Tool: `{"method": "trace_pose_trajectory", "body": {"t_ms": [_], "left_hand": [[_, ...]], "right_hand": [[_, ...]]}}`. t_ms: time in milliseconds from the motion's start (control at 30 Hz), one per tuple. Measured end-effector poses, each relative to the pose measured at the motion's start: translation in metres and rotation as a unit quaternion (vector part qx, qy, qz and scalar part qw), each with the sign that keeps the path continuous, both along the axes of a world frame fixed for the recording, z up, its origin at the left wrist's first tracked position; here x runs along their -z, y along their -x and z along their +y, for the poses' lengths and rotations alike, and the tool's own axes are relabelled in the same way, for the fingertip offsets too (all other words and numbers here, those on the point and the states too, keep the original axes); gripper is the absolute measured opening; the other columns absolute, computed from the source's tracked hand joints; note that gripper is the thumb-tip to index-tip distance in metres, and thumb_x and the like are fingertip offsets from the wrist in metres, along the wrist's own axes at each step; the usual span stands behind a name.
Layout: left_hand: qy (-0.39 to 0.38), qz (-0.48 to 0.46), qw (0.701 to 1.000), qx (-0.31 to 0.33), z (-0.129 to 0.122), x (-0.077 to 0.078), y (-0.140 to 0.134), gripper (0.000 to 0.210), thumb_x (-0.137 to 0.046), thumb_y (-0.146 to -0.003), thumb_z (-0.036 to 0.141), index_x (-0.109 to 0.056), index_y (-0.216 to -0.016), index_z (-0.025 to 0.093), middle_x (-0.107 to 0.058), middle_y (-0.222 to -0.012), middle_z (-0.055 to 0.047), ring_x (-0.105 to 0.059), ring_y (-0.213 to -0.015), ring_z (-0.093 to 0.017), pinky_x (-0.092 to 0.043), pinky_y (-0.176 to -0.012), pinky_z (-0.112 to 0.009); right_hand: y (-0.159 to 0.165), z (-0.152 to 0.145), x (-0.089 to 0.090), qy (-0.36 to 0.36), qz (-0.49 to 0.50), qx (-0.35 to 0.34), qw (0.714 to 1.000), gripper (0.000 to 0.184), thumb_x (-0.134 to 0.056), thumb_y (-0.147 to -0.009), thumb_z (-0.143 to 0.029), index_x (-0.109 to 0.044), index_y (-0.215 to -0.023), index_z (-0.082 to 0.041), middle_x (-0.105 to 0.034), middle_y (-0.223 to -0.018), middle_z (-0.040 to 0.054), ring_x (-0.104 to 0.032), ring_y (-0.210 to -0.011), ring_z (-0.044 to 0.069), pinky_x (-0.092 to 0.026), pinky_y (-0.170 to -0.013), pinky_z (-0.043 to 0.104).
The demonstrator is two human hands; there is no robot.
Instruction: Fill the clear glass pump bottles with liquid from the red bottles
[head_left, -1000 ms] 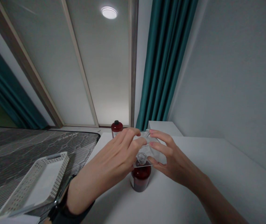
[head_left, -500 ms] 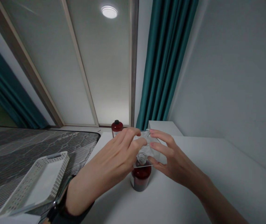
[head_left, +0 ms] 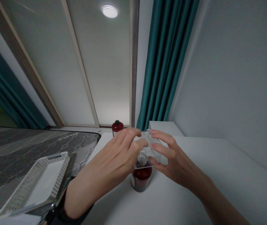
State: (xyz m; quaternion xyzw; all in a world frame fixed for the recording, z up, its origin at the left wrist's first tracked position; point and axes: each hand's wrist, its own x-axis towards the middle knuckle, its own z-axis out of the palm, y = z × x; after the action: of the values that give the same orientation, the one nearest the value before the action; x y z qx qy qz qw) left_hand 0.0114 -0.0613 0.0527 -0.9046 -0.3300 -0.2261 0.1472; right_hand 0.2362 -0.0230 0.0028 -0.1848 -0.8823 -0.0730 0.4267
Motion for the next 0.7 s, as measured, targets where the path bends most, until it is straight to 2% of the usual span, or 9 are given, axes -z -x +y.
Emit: {"method": "trace_pose_trajectory", "body": {"t_ms": [367,700], "left_hand": [[-0.011,0.0,1.0,-0.008,-0.0005,0.0001,0.0,0.031,-0.05,-0.092,0.006,-0.045,-0.121,0.017,-0.051,-0.122,-0.013,-0.054,-0.116,-0.03,-0.053,-0.099,-0.05],[-0.005,-0.009,1.0,-0.005,-0.0021,-0.0031,-0.0022,0.032,-0.05,-0.091,0.007,-0.043,-0.121,0.017,-0.054,-0.12,-0.013,-0.055,-0.118,-0.03,-0.054,-0.098,-0.051]], "right_hand": [[-0.0002,0.0002,0.002,0.005,-0.012,0.006,1.0,0.056,-0.057,-0.084,0.0,-0.038,-0.13,-0.026,-0.044,-0.133,0.0125,-0.045,-0.136,0.029,-0.051,-0.109,0.052],[0.0,0.0005,0.0019,0.005,-0.003,-0.003,1.0,0.063,-0.059,-0.083,0.0,-0.035,-0.135,-0.025,-0.045,-0.133,0.0134,-0.045,-0.137,0.028,-0.049,-0.111,0.05]]}}
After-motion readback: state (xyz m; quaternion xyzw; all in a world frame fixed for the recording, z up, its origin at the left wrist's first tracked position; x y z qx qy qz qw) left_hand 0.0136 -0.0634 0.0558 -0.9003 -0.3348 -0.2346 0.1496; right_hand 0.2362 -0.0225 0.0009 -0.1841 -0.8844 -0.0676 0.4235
